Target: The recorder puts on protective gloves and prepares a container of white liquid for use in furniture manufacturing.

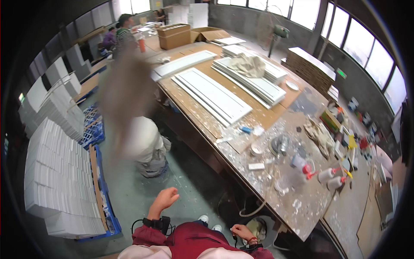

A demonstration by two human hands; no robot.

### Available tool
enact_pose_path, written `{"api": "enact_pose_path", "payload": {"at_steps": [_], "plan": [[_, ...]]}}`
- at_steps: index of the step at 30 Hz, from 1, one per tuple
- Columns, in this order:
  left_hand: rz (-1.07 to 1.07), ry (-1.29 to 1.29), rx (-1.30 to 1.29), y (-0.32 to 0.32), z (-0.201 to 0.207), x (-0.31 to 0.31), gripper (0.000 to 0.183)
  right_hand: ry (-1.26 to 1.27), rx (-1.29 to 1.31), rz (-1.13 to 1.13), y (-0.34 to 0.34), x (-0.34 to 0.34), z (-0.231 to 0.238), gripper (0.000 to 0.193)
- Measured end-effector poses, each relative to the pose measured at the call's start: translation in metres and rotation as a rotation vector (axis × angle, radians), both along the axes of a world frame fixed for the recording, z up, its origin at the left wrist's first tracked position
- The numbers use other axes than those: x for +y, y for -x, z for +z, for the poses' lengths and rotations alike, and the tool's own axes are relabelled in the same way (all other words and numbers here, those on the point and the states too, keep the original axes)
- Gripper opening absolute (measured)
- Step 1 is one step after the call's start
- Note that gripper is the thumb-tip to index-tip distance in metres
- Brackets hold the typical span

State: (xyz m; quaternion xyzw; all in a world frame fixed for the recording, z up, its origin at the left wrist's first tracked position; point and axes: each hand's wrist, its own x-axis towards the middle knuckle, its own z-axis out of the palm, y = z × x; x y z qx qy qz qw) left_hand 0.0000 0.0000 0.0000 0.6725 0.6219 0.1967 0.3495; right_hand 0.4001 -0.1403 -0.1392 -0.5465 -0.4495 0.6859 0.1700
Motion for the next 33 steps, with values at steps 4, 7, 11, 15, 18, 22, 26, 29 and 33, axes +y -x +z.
{"api": "enact_pose_path", "payload": {"at_steps": [4,7,11,15,18,22,26,29,33], "plan": [[0.126,0.081,-0.009,0.042,0.011,-0.013,0.034,-0.086,0.172,0.202,0.057,0.080,0.022,0.018],[0.201,0.069,-0.034,0.073,0.015,-0.004,0.034,-0.087,0.239,0.315,0.118,0.140,0.057,0.016],[0.269,0.112,-0.009,0.128,-0.007,0.018,0.032,-0.154,0.295,0.503,0.198,0.217,0.085,0.014],[0.271,0.175,0.024,0.184,-0.007,0.058,0.033,-0.341,0.111,0.682,0.269,0.297,0.113,0.014],[0.260,0.110,0.040,0.215,0.000,0.101,0.034,-0.500,0.097,0.762,0.307,0.354,0.147,0.016],[0.230,0.073,0.023,0.255,0.007,0.166,0.034,-0.578,0.107,0.703,0.351,0.420,0.181,0.016],[0.138,0.076,0.064,0.262,0.047,0.259,0.032,-0.696,0.149,0.725,0.363,0.485,0.223,0.017],[-0.002,0.033,0.100,0.253,0.064,0.326,0.032,-0.727,0.223,0.703,0.348,0.524,0.229,0.018],[-0.046,-0.032,0.196,0.260,0.092,0.395,0.032,-0.630,0.318,0.621,0.347,0.561,0.230,0.016]]}}
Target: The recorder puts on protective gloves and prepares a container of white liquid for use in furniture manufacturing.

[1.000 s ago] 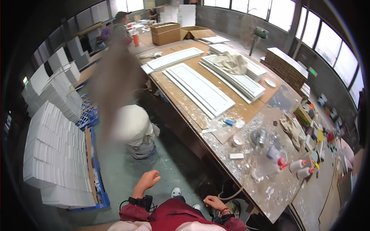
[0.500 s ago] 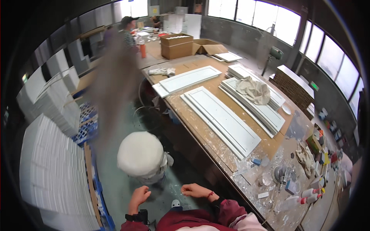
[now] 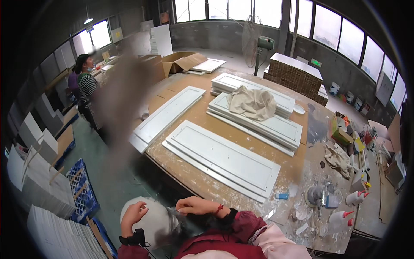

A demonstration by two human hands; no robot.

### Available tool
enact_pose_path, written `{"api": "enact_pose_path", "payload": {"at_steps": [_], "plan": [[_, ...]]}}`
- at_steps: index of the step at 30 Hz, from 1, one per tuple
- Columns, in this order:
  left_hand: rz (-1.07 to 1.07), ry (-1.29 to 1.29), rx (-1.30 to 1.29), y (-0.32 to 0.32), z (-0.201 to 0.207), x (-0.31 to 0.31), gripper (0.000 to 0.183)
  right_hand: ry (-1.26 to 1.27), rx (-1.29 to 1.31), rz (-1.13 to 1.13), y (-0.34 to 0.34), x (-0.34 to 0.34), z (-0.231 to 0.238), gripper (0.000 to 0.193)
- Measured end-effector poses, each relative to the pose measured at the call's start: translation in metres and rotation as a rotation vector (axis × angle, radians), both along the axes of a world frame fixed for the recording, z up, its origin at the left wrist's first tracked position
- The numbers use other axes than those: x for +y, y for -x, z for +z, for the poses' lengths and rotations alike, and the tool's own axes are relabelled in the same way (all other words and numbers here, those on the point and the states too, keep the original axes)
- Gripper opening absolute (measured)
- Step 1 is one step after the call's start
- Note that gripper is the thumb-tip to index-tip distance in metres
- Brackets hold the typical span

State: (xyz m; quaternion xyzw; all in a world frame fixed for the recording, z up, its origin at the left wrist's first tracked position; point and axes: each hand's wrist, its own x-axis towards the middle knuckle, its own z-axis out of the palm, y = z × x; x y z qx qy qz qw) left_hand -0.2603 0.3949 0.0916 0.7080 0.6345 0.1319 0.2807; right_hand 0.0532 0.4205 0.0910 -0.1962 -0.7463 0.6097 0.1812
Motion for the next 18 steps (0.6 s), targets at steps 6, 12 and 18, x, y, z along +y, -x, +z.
{"api": "enact_pose_path", "payload": {"at_steps": [6,12,18], "plan": [[-0.134,-0.007,0.059,-0.003,0.007,0.096,0.034,0.328,0.060,-0.048,-0.029,0.035,-0.015,0.019],[-0.316,0.140,0.113,-0.010,0.021,0.195,0.038,0.571,0.140,-0.285,-0.055,0.039,-0.004,0.017],[-0.164,0.074,0.087,-0.009,-0.014,0.330,0.048,0.487,0.097,-0.519,-0.093,0.042,-0.001,0.018]]}}
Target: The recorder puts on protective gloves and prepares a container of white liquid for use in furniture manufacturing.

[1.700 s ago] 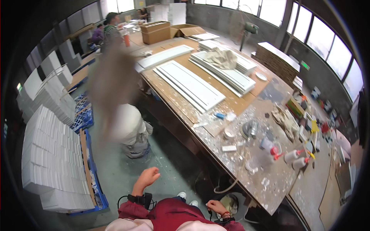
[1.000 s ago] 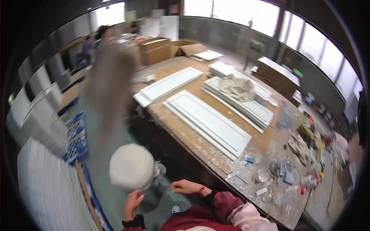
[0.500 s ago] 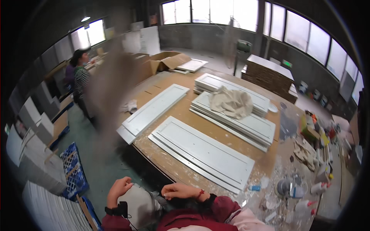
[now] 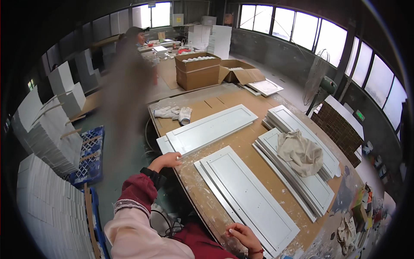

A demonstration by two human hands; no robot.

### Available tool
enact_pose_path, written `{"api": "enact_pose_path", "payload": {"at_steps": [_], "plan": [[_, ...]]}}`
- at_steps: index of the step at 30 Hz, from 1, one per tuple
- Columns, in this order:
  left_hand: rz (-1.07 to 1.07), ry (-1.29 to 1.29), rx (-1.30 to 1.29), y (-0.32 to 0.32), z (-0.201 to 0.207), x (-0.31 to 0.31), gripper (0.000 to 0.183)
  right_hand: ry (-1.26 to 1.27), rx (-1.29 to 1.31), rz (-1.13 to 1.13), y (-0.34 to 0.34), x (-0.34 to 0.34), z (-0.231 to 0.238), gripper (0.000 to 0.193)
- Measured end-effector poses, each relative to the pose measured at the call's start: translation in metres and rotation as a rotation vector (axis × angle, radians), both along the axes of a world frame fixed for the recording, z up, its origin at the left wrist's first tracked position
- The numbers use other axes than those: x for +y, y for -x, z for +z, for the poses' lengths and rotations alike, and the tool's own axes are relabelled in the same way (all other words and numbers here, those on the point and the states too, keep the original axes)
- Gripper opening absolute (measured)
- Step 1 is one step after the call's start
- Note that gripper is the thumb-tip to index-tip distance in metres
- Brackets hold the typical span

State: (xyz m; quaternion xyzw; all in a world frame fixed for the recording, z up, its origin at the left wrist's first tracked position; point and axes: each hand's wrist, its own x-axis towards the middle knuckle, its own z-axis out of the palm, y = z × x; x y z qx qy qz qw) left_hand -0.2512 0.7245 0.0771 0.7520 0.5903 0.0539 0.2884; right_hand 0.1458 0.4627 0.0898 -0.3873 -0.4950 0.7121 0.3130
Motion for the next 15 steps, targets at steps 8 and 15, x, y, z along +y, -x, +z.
{"api": "enact_pose_path", "payload": {"at_steps": [8,15], "plan": [[0.282,-0.223,-0.061,0.057,-0.074,0.175,0.073,0.124,-0.011,-0.241,0.023,0.050,-0.009,0.018],[0.174,-0.353,0.039,0.041,-0.080,0.243,0.071,0.159,-0.099,-0.279,0.081,0.108,-0.014,0.022]]}}
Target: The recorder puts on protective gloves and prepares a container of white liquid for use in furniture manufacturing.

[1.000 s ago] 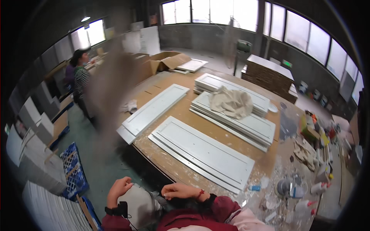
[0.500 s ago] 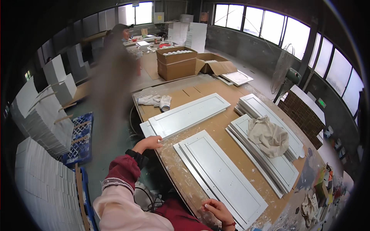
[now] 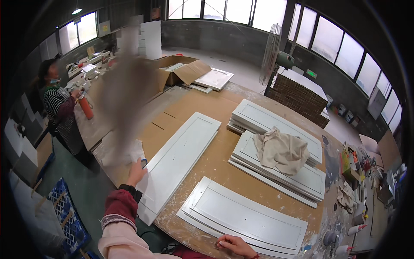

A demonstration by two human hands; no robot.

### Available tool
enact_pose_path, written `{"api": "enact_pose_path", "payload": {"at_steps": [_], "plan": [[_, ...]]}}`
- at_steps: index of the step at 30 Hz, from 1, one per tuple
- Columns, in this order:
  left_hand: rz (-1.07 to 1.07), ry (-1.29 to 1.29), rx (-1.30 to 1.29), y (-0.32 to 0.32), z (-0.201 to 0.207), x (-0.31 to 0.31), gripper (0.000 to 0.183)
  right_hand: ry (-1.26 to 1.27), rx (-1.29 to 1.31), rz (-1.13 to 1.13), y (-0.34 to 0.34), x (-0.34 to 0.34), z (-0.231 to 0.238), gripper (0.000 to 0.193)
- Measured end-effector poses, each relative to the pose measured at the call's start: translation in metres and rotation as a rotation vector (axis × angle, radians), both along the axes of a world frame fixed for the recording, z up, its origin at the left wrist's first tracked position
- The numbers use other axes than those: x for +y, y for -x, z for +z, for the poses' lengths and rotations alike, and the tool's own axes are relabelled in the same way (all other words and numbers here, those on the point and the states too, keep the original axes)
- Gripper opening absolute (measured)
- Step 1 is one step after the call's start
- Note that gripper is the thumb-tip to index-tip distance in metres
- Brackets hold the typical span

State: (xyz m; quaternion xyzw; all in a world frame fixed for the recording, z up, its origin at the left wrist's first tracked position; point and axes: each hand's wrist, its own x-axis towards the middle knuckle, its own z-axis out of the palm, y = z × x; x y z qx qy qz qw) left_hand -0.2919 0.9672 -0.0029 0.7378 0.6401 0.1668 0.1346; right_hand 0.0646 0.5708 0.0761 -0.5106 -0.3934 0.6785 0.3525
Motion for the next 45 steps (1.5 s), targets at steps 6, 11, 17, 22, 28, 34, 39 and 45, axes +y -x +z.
{"api": "enact_pose_path", "payload": {"at_steps": [6,11,17,22,28,34,39,45], "plan": [[0.051,0.074,0.051,0.009,-0.009,0.037,0.039,0.049,0.033,-0.051,0.035,0.032,-0.007,0.022],[0.060,-0.068,0.020,0.027,-0.021,0.047,0.014,0.028,-0.031,-0.038,0.048,0.051,-0.002,0.020],[0.119,-0.251,-0.122,0.006,0.039,0.033,0.010,0.026,-0.028,0.029,0.047,0.064,0.006,0.019],[-0.379,-0.191,-0.433,-0.060,0.147,-0.065,0.009,-0.271,-0.168,-0.113,0.050,0.077,0.036,0.015],[-0.747,-0.139,-0.613,-0.143,0.139,-0.187,0.014,-0.850,-0.482,-0.238,0.062,0.095,0.094,0.011],[-0.748,-0.040,-0.653,-0.185,0.122,-0.228,0.015,-1.047,-0.860,-0.290,0.060,0.075,0.086,0.015],[-0.552,-0.163,-0.750,-0.194,0.132,-0.242,0.017,-0.997,-1.114,-0.304,0.044,0.069,0.053,0.017],[-0.741,-0.557,-0.600,-0.202,0.122,-0.270,0.019,-0.849,-1.050,-0.247,0.031,0.066,0.011,0.019]]}}
